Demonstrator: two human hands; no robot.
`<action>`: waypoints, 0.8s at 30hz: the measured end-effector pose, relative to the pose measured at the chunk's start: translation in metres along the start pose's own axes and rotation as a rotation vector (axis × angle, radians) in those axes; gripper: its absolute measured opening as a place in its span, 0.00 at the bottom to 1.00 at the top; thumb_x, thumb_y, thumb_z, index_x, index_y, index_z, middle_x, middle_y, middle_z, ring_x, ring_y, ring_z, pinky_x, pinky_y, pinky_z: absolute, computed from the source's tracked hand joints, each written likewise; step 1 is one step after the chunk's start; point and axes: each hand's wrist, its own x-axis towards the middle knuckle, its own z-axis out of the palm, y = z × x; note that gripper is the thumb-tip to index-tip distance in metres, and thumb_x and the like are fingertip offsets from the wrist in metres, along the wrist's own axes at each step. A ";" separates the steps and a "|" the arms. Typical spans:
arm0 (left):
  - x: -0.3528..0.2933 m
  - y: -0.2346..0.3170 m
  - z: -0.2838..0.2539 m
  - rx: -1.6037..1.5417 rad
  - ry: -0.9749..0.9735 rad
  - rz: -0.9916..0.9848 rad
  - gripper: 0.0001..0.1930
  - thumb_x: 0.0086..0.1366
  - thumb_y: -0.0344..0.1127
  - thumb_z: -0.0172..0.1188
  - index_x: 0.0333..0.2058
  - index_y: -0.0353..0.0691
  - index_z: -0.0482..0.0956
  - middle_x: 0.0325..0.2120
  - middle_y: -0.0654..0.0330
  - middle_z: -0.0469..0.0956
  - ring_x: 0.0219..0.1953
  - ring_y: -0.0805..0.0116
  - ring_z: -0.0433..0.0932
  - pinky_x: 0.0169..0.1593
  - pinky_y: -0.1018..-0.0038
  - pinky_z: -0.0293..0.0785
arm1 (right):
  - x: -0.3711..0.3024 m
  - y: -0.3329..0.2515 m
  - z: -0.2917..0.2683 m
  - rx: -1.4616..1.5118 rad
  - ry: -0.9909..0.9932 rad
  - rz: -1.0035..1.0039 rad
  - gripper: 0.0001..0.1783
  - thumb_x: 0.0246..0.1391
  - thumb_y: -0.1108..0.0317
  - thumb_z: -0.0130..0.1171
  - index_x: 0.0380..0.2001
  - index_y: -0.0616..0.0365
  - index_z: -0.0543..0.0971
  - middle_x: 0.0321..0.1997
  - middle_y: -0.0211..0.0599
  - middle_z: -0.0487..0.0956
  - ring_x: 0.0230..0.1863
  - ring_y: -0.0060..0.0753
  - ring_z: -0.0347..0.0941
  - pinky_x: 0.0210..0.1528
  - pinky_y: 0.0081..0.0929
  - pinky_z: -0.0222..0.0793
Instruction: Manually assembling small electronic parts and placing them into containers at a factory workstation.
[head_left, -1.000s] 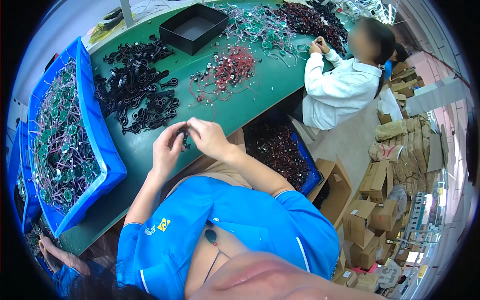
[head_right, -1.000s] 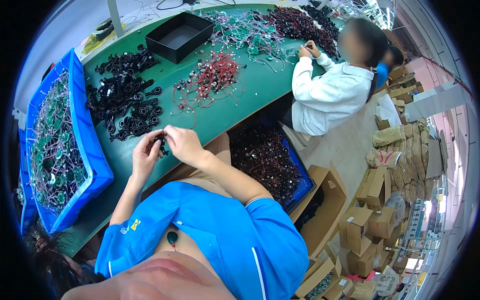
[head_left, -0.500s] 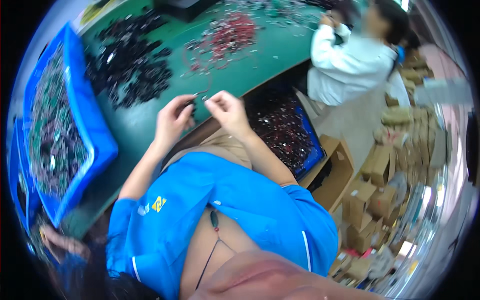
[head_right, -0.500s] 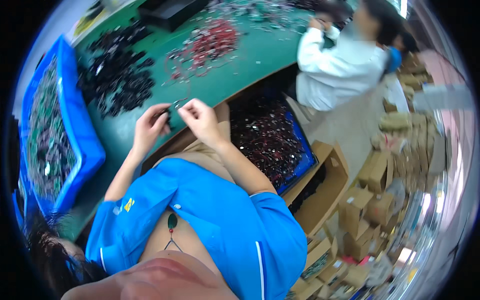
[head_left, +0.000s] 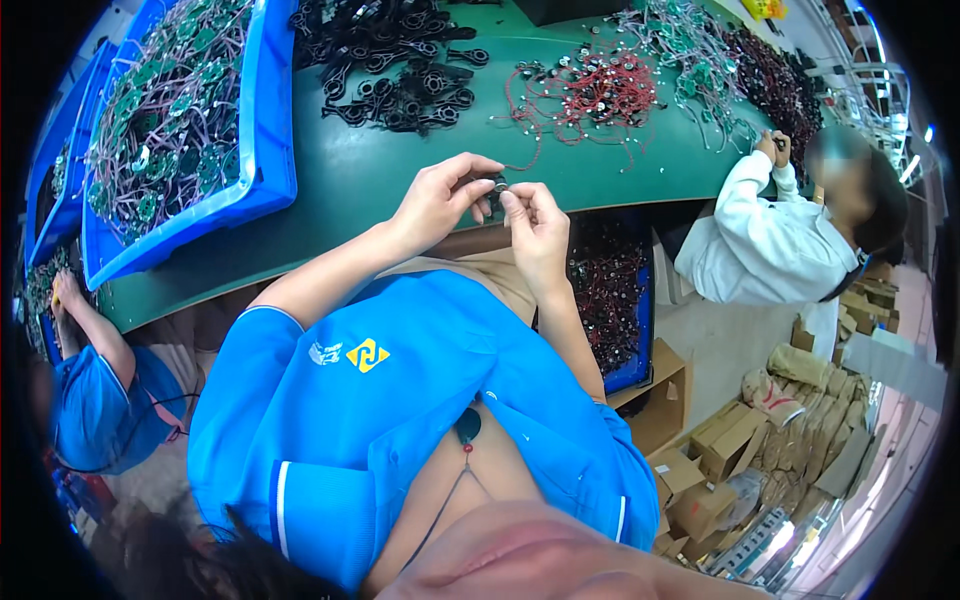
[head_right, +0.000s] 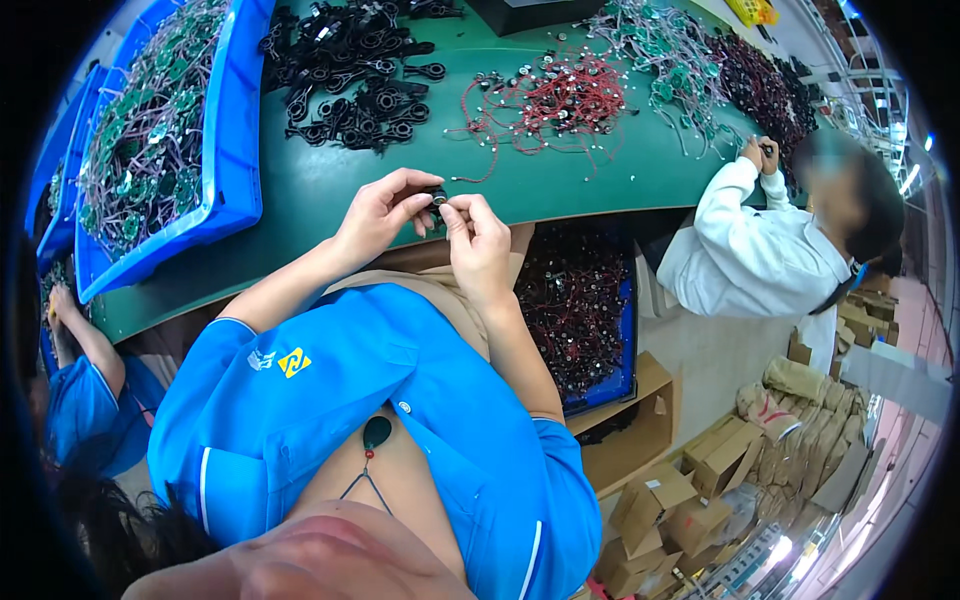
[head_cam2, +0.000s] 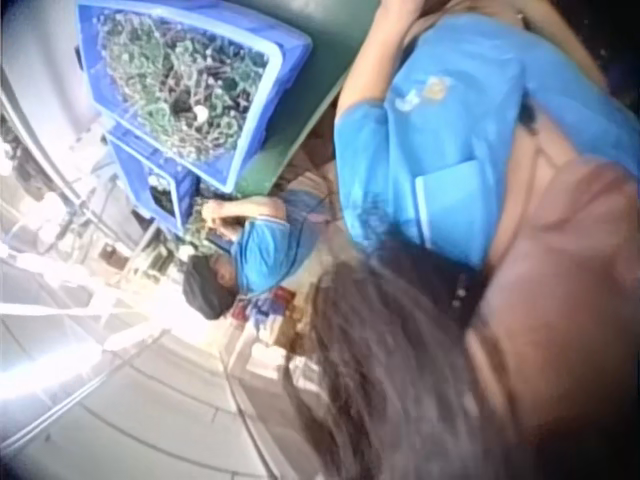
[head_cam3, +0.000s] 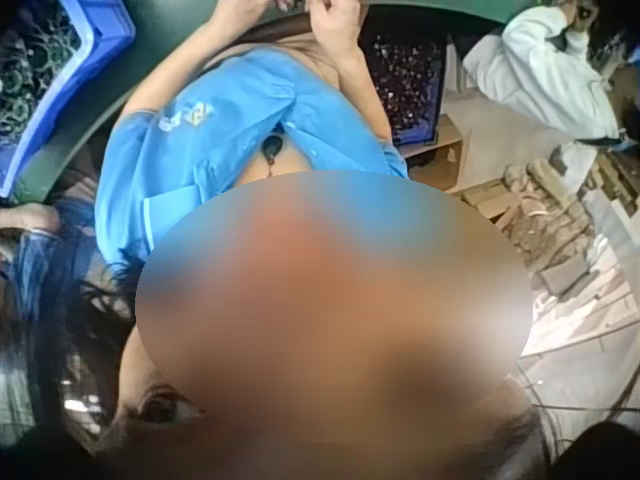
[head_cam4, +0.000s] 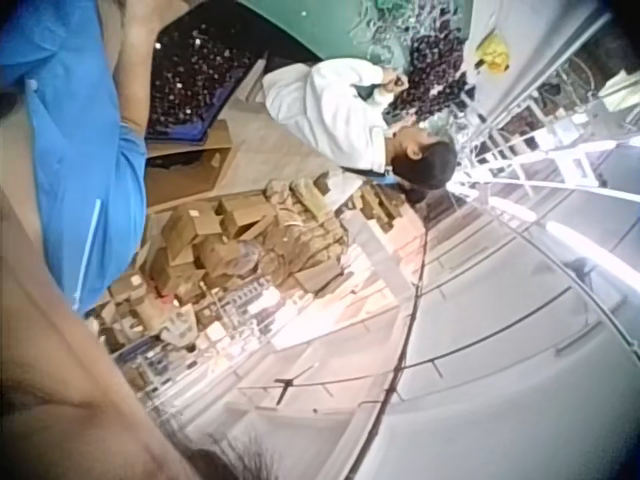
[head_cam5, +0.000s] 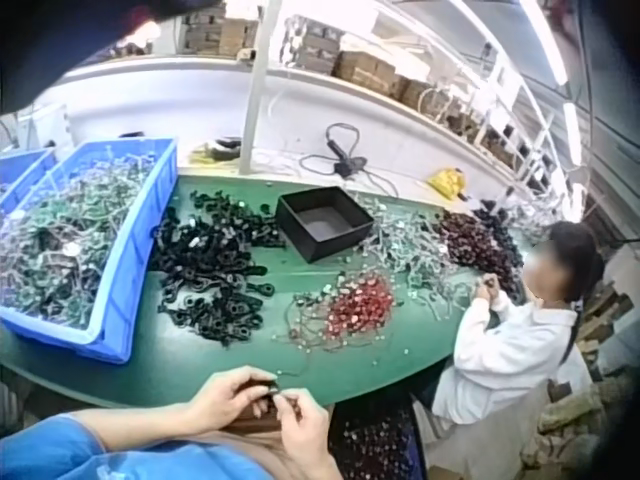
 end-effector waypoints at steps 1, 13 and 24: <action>0.000 0.000 -0.001 -0.001 0.008 0.018 0.10 0.65 0.23 0.50 0.45 0.32 0.74 0.28 0.58 0.78 0.24 0.74 0.77 0.29 0.81 0.75 | 0.001 -0.002 0.001 0.015 0.003 -0.004 0.01 0.57 0.75 0.55 0.31 0.60 0.74 0.22 0.25 0.72 0.21 0.12 0.61 0.23 0.11 0.57; -0.002 -0.011 -0.006 -0.177 0.095 -0.016 0.11 0.66 0.24 0.50 0.46 0.31 0.74 0.31 0.57 0.78 0.29 0.73 0.79 0.36 0.80 0.77 | 0.004 -0.005 0.010 0.087 -0.042 0.072 0.02 0.58 0.74 0.54 0.32 0.60 0.74 0.21 0.25 0.72 0.21 0.12 0.63 0.23 0.11 0.57; -0.003 -0.007 -0.010 -0.202 0.126 -0.038 0.11 0.67 0.26 0.50 0.46 0.31 0.73 0.33 0.56 0.79 0.33 0.71 0.80 0.39 0.80 0.78 | 0.006 -0.006 0.017 0.088 -0.032 0.016 0.03 0.56 0.75 0.54 0.28 0.60 0.73 0.16 0.22 0.69 0.16 0.12 0.58 0.18 0.12 0.53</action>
